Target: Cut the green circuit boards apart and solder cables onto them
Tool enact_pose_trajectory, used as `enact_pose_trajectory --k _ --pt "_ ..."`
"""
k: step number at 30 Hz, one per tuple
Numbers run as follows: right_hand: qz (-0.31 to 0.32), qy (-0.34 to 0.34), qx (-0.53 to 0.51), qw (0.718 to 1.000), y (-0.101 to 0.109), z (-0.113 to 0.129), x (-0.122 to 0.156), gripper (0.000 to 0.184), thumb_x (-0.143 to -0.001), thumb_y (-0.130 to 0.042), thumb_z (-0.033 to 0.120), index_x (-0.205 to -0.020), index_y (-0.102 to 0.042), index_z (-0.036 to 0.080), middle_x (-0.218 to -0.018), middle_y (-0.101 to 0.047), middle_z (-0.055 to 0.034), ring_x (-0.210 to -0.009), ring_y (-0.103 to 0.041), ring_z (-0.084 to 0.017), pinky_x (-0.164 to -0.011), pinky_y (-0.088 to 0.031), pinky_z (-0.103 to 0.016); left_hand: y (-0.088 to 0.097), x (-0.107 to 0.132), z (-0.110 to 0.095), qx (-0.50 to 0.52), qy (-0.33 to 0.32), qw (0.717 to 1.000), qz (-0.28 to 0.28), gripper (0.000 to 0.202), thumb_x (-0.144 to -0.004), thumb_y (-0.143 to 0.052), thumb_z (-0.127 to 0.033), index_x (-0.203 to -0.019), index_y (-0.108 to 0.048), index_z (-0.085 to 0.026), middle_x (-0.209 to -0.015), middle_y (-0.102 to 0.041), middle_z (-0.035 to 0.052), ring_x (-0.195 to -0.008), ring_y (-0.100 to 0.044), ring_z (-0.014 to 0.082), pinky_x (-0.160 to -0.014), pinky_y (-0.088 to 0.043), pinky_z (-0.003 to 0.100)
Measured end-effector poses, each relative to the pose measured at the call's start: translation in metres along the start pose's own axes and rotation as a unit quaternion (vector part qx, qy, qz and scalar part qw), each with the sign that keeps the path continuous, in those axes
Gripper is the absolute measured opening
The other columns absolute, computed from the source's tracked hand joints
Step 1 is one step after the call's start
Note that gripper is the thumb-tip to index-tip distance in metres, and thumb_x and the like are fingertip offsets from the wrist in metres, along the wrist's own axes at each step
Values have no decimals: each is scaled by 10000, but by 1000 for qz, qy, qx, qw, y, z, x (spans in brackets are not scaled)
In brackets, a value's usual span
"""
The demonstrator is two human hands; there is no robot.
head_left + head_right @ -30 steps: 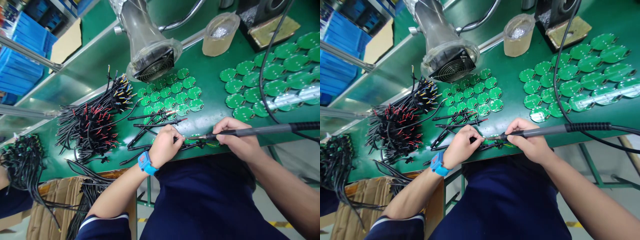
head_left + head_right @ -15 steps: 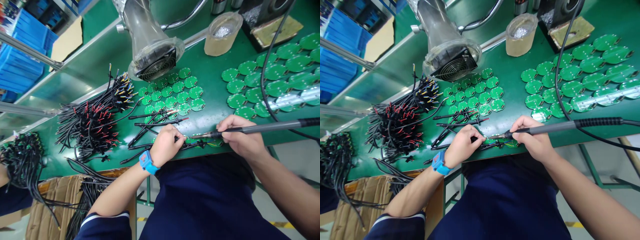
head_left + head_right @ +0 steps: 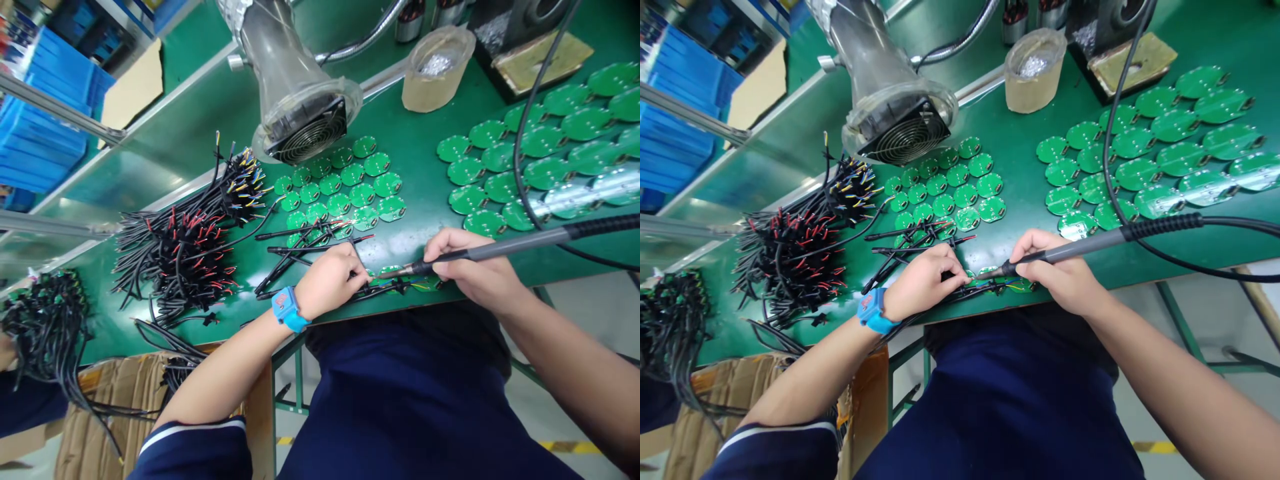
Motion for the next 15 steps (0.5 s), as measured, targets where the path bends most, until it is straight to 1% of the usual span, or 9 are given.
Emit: enact_pose_trajectory --k 5,9,15 --pt "-6 -2 -5 1000 0 -2 1 45 -731 -610 229 -756 -589 198 -613 -507 28 -503 -436 -91 -446 -347 -221 2 -5 -3 -7 20 1000 18 119 -753 -601 -153 -657 -670 -152 -721 -562 29 -712 -536 125 -665 -434 239" --pt "-5 -8 6 1000 0 -2 2 97 -727 -626 274 -758 -588 190 -635 -517 12 -514 -445 -100 -443 -357 -230 2 -7 -6 -10 50 998 36 123 -733 -605 -142 -628 -666 -160 -711 -560 24 -708 -542 129 -664 -440 244" --pt "8 9 20 1000 0 -1 3 59 -746 -600 251 -766 -585 198 -627 -514 13 -519 -448 -106 -456 -365 -237 3 -9 -10 -32 81 995 42 132 -731 -579 -127 -637 -669 -152 -705 -547 36 -731 -561 147 -697 -455 261"
Point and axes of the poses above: each hand's wrist, its own x-axis away from the middle knuckle, its own y-axis out of the back of the hand, z = x × y, the point moved 2 cm from there along -x, towards the middle knuckle
